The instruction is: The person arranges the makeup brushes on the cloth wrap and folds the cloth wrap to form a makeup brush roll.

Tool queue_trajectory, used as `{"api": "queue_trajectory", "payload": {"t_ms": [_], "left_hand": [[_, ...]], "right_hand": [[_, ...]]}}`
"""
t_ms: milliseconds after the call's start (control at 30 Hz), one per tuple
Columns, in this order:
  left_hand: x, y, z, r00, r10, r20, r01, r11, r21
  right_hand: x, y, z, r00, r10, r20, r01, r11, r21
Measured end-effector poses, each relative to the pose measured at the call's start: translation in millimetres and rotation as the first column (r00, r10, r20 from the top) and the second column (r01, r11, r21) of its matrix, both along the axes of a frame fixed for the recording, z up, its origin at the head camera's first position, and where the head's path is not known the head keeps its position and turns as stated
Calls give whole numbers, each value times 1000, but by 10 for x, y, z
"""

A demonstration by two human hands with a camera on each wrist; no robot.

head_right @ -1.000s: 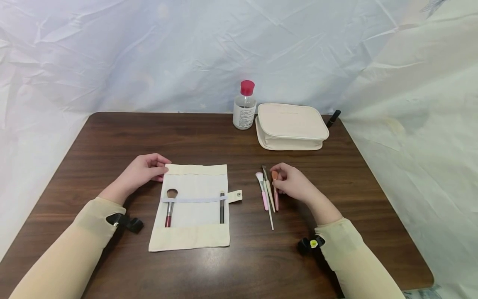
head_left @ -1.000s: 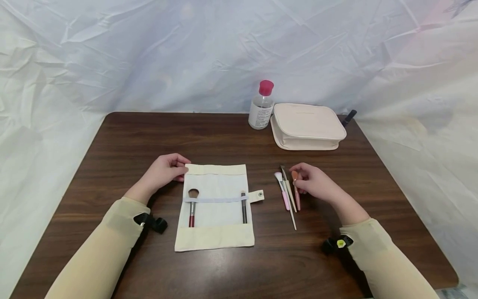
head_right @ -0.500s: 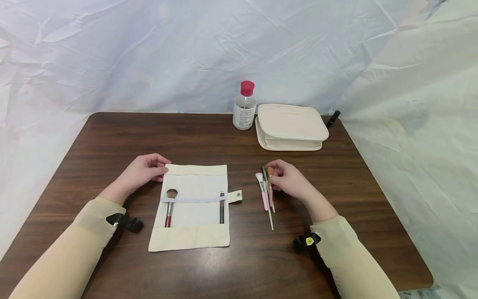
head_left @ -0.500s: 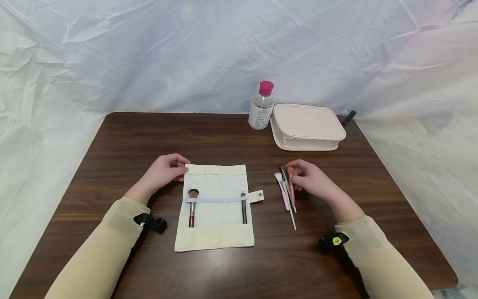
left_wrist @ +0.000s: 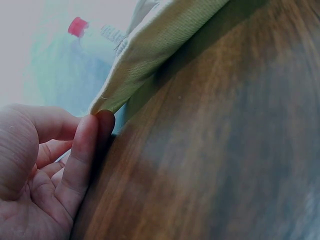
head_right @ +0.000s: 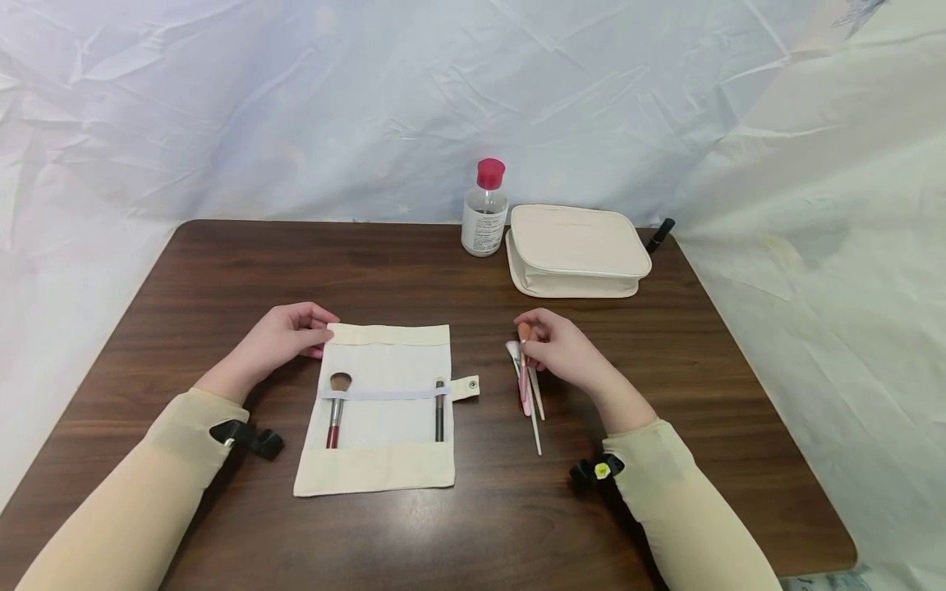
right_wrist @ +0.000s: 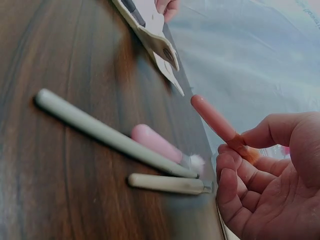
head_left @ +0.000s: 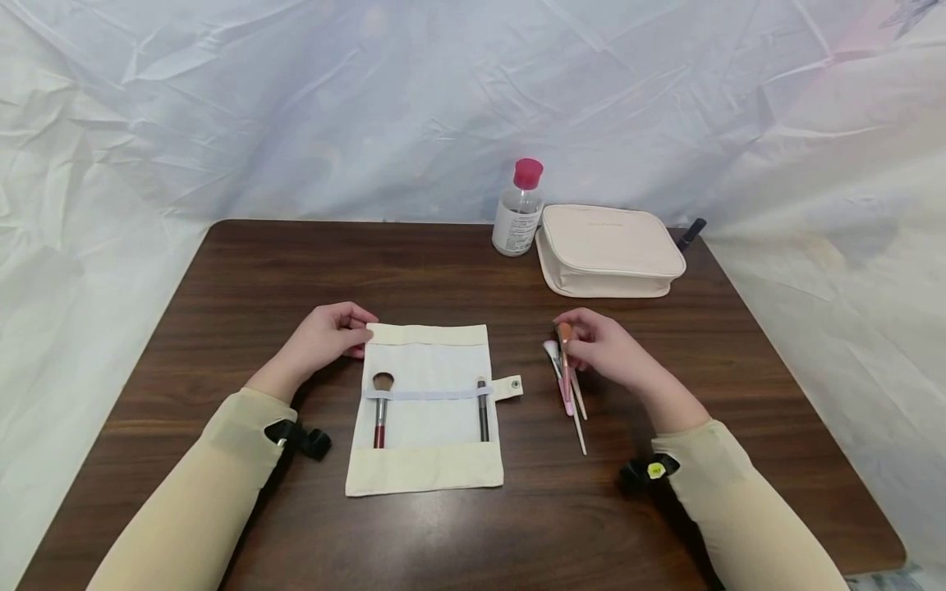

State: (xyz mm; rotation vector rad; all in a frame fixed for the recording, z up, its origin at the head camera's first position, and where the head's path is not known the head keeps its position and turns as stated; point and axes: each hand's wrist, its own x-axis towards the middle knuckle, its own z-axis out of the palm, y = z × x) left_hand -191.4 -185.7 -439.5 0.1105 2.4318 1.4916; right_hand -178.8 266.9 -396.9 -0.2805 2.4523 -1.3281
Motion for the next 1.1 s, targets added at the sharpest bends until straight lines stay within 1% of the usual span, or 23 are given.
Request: {"api": "queue_trajectory", "payload": {"t_ms": [133,433,633,767,933,1100], "left_hand": [[3,0,-3,1000,5,5,-5,1000,1],[11,5,11,1000,-5,1,5,1000,2],[-5,34,-5,1000,-13,6,13,1000,25],[-15,34,2,1000,-17,-2,17,1000,14],[-9,11,8,1000,-16,-2,16,1000,0],[3,0,-14,1000,-5,8,5,1000,-1]], "right_hand": [[-29,-56,11,1000,3,-3,-3,1000,-9],[-82,-213,24,999,32,-36,-32,999,-9],[-109,-270,48,999,34,-34,-34,999,-17],[-134,-320,79,999,35,-33,-36,999,-22],[-185,-452,100,999,40,-23,-40,998,-38],[-248,-609,71,998,57,-23,-58,996,-61]]}}
